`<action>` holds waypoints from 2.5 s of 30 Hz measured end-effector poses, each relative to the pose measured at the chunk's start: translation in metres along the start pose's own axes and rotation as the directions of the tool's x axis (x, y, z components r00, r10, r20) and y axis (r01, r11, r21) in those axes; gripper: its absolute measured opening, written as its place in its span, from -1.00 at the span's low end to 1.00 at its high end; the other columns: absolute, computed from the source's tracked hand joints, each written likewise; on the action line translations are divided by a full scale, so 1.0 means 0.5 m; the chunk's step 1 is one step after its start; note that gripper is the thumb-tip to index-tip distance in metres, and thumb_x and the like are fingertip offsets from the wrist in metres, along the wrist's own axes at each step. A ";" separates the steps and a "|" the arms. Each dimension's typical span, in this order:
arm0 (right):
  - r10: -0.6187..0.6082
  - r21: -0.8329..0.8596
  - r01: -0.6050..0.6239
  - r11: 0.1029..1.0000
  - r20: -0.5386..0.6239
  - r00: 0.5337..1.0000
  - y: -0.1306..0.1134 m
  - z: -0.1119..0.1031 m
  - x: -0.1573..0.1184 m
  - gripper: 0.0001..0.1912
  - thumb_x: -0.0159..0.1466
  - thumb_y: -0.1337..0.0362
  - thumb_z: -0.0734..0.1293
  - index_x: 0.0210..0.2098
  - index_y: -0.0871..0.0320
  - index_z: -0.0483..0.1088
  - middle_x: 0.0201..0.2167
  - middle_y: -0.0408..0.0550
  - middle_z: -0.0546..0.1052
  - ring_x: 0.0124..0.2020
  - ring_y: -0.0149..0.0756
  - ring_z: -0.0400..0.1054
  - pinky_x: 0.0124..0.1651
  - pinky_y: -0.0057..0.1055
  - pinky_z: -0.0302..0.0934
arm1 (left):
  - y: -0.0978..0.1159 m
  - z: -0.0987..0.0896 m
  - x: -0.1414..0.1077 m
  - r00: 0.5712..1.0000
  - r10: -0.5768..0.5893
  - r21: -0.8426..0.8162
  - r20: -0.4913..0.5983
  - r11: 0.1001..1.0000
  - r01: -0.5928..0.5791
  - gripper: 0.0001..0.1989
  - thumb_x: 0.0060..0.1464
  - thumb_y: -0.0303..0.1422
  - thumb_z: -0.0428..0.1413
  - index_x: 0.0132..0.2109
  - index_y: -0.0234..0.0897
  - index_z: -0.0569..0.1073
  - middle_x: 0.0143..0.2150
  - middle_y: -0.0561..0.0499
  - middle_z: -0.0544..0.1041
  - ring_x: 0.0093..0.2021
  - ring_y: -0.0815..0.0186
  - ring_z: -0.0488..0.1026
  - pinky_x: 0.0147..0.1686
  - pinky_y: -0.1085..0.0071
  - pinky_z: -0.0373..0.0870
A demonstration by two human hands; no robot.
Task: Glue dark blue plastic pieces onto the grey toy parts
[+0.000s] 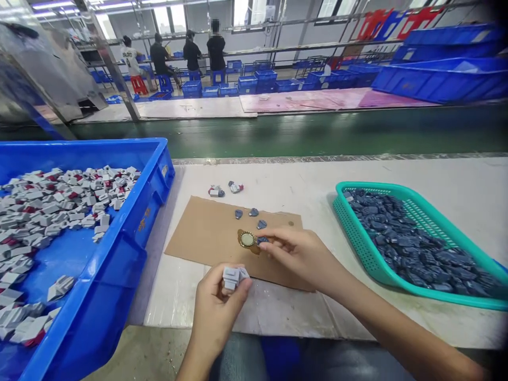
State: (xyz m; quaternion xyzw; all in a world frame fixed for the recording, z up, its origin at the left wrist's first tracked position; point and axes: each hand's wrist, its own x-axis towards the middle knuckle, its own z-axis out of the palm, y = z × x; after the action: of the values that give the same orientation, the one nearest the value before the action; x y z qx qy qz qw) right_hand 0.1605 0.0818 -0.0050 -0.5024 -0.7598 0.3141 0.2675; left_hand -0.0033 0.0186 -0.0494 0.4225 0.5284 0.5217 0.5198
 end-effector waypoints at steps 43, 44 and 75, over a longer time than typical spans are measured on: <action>-0.194 -0.204 0.228 0.952 0.170 0.966 -0.074 -0.035 0.038 -0.82 0.19 0.34 0.24 -0.22 0.17 0.42 -0.42 -0.10 0.49 -0.46 -0.42 0.33 -0.41 -0.50 0.21 | 0.012 -0.019 0.004 0.994 -0.061 -0.047 0.086 0.997 0.065 -0.66 0.05 -0.23 0.06 -0.01 -0.14 0.38 -0.22 0.04 0.40 -0.38 0.44 0.41 -0.32 0.51 0.41; -0.187 -0.135 0.210 0.968 0.163 0.969 -0.081 -0.035 0.030 -0.82 0.19 0.33 0.25 -0.23 0.16 0.43 -0.41 -0.11 0.49 -0.47 -0.43 0.32 -0.42 -0.51 0.22 | 0.013 -0.020 0.005 0.993 -0.056 -0.052 0.101 0.997 0.061 -0.70 0.03 -0.24 0.08 -0.06 -0.15 0.42 -0.23 0.04 0.41 -0.37 0.43 0.41 -0.32 0.51 0.41; -0.294 -0.112 0.372 0.921 0.426 0.856 -0.121 -0.046 0.024 -0.85 0.17 0.39 0.28 -0.28 0.10 0.44 -0.42 -0.19 0.48 -0.39 -0.43 0.35 -0.37 -0.54 0.18 | 0.009 -0.036 0.008 0.975 -0.024 -0.166 0.220 0.984 0.062 -0.81 -0.06 -0.28 0.15 -0.30 -0.31 0.47 -0.39 0.01 0.46 -0.46 0.39 0.39 -0.46 0.48 0.40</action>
State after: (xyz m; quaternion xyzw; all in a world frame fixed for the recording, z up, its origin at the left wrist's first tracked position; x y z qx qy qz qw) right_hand 0.1371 0.0797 0.0563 -0.3108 -0.9005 0.2848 0.1070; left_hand -0.0218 0.0211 -0.0470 0.4189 0.4304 0.5047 0.6202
